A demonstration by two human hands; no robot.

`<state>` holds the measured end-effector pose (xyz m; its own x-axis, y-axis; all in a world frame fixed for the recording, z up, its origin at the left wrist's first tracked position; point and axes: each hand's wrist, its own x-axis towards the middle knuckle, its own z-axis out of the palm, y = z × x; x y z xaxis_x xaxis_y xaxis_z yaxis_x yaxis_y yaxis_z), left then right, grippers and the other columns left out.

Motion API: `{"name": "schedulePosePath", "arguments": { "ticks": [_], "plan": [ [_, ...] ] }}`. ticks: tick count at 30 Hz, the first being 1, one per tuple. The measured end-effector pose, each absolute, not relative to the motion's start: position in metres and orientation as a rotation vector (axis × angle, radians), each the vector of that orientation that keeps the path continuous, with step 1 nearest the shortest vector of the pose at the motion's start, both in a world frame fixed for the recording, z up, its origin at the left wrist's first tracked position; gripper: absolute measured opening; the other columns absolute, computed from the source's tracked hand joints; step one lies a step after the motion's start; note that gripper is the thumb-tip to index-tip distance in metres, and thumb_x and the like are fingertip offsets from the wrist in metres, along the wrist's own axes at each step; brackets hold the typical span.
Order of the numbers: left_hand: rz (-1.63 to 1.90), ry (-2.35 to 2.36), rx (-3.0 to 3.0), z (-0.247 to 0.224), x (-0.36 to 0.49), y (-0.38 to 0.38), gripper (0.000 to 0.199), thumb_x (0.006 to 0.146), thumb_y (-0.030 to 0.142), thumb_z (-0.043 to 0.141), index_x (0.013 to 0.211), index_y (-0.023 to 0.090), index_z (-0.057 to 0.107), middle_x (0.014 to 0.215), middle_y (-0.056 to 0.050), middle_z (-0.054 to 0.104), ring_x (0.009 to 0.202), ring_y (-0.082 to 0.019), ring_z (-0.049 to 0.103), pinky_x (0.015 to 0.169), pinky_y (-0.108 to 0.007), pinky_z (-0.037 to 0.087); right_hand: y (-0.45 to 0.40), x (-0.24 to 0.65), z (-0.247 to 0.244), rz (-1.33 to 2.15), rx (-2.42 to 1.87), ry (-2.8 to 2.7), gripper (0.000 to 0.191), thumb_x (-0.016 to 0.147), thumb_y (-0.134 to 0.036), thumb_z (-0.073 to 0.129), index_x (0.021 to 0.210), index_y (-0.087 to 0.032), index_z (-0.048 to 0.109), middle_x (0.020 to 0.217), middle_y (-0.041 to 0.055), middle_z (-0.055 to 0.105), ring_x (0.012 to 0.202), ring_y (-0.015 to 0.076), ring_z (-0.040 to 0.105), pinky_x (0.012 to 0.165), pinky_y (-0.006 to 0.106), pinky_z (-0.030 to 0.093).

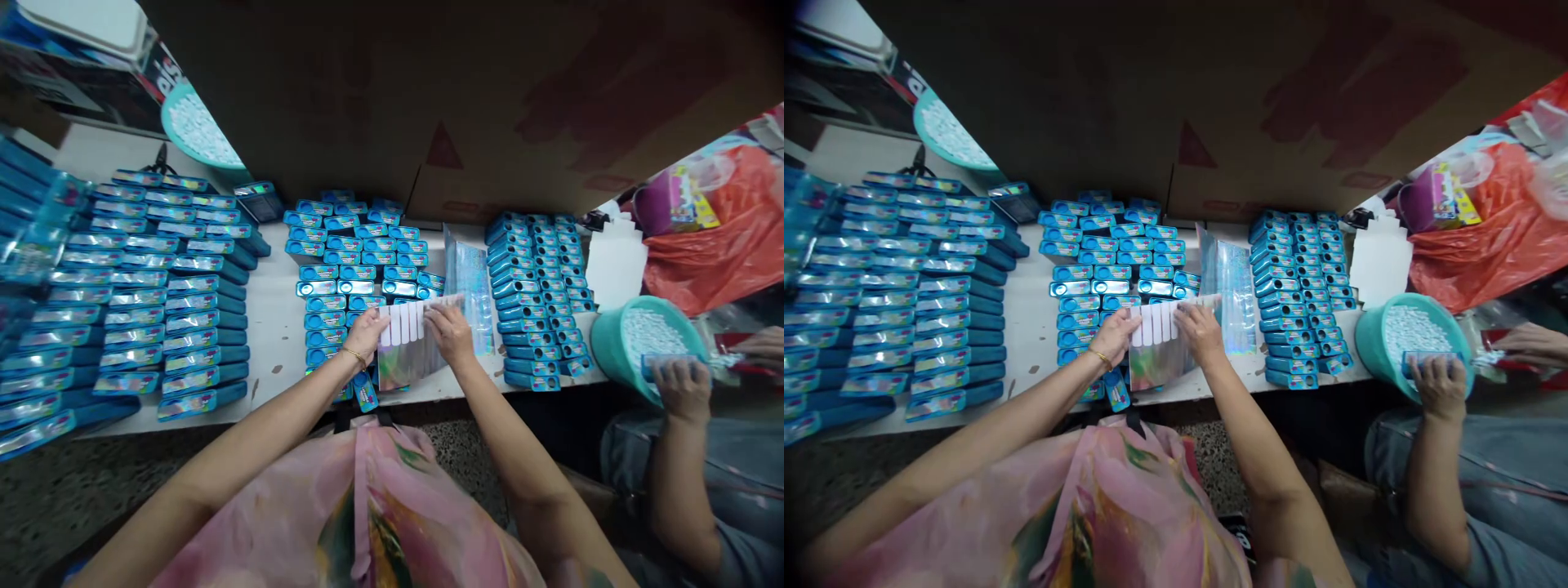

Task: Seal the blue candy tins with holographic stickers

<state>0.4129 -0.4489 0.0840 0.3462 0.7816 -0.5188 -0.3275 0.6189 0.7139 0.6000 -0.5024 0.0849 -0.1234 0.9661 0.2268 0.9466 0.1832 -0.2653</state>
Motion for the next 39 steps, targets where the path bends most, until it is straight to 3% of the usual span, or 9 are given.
{"name": "schedulePosePath", "arguments": {
  "ticks": [7, 13, 17, 25, 28, 31, 34, 39],
  "plan": [
    [0.778, 0.953, 0.567, 0.081, 0.401, -0.441, 0.046, 0.054, 0.038, 0.075, 0.088, 0.015, 0.055, 0.074, -0.002, 0.065, 0.063, -0.016, 0.062, 0.059, -0.029, 0.049, -0.479, 0.602, 0.098, 0.148, -1.889, -2.185, 0.037, 0.089, -0.023, 0.041, 0.126, -0.023, 0.048, 0.124, 0.0073, 0.053, 0.111, 0.0236, 0.043, 0.093, 0.040, 0.036],
    [0.825, 0.980, 0.599, 0.080, 0.397, -0.437, 0.045, 0.052, 0.039, 0.075, 0.086, 0.014, 0.056, 0.070, -0.002, 0.065, 0.057, -0.014, 0.059, 0.053, -0.026, 0.047, -0.482, 0.603, 0.084, 0.192, -1.760, -2.237, 0.031, 0.090, -0.021, 0.039, 0.116, -0.023, 0.056, 0.123, 0.0063, 0.054, 0.109, 0.0207, 0.046, 0.093, 0.037, 0.037],
    [0.824, 0.984, 0.627, 0.079, 0.391, -0.437, 0.041, 0.054, 0.037, 0.075, 0.084, 0.015, 0.058, 0.071, -0.002, 0.065, 0.062, -0.015, 0.060, 0.057, -0.027, 0.048, -0.482, 0.596, 0.087, 0.207, -1.743, -2.083, 0.025, 0.090, -0.025, 0.040, 0.106, -0.021, 0.059, 0.118, 0.0072, 0.056, 0.108, 0.0197, 0.048, 0.093, 0.037, 0.038],
    [0.919, 1.159, 0.668, 0.060, 0.393, -0.422, 0.032, 0.059, 0.034, 0.069, 0.083, 0.016, 0.058, 0.071, -0.002, 0.064, 0.061, -0.016, 0.059, 0.056, -0.027, 0.047, -0.480, 0.592, 0.135, 0.381, -1.688, -1.987, 0.015, 0.085, -0.026, 0.048, 0.081, -0.019, 0.061, 0.100, 0.0077, 0.061, 0.098, 0.0201, 0.052, 0.088, 0.036, 0.040],
    [0.947, 1.320, 0.830, 0.055, 0.390, -0.410, 0.024, 0.061, 0.029, 0.067, 0.081, 0.016, 0.062, 0.076, -0.003, 0.064, 0.071, -0.017, 0.059, 0.063, -0.027, 0.047, -0.496, 0.588, 0.172, 0.594, -1.714, -1.721, 0.013, 0.083, -0.029, 0.051, 0.079, -0.020, 0.060, 0.086, 0.0049, 0.061, 0.083, 0.0172, 0.055, 0.076, 0.032, 0.044],
    [1.055, 1.371, 0.963, 0.067, 0.379, -0.409, 0.036, 0.058, 0.023, 0.071, 0.093, 0.019, 0.064, 0.096, -0.004, 0.063, 0.094, -0.019, 0.057, 0.079, -0.026, 0.044, -0.499, 0.576, 0.194, 0.875, -1.710, -1.365, 0.016, 0.076, -0.035, 0.058, 0.072, -0.019, 0.059, 0.071, 0.0009, 0.059, 0.063, 0.0124, 0.052, 0.059, 0.026, 0.042],
    [1.115, 1.237, 1.001, 0.093, 0.358, -0.424, 0.041, 0.062, 0.031, 0.072, 0.101, 0.021, 0.064, 0.111, -0.005, 0.060, 0.109, -0.021, 0.050, 0.089, -0.027, 0.040, -0.490, 0.552, 0.190, 1.168, -1.649, -1.077, 0.020, 0.068, -0.036, 0.063, 0.067, -0.017, 0.059, 0.060, -0.0015, 0.055, 0.054, 0.0099, 0.049, 0.051, 0.022, 0.038],
    [0.923, 0.963, 0.767, 0.122, 0.321, -0.459, 0.055, 0.068, 0.056, 0.062, 0.104, 0.015, 0.064, 0.101, -0.011, 0.064, 0.096, -0.022, 0.056, 0.076, -0.029, 0.044, -0.484, 0.501, 0.160, 1.411, -1.548, -0.763, 0.023, 0.062, -0.036, 0.068, 0.066, -0.016, 0.059, 0.051, -0.0041, 0.051, 0.046, 0.0068, 0.045, 0.044, 0.019, 0.032]
  ]
}}
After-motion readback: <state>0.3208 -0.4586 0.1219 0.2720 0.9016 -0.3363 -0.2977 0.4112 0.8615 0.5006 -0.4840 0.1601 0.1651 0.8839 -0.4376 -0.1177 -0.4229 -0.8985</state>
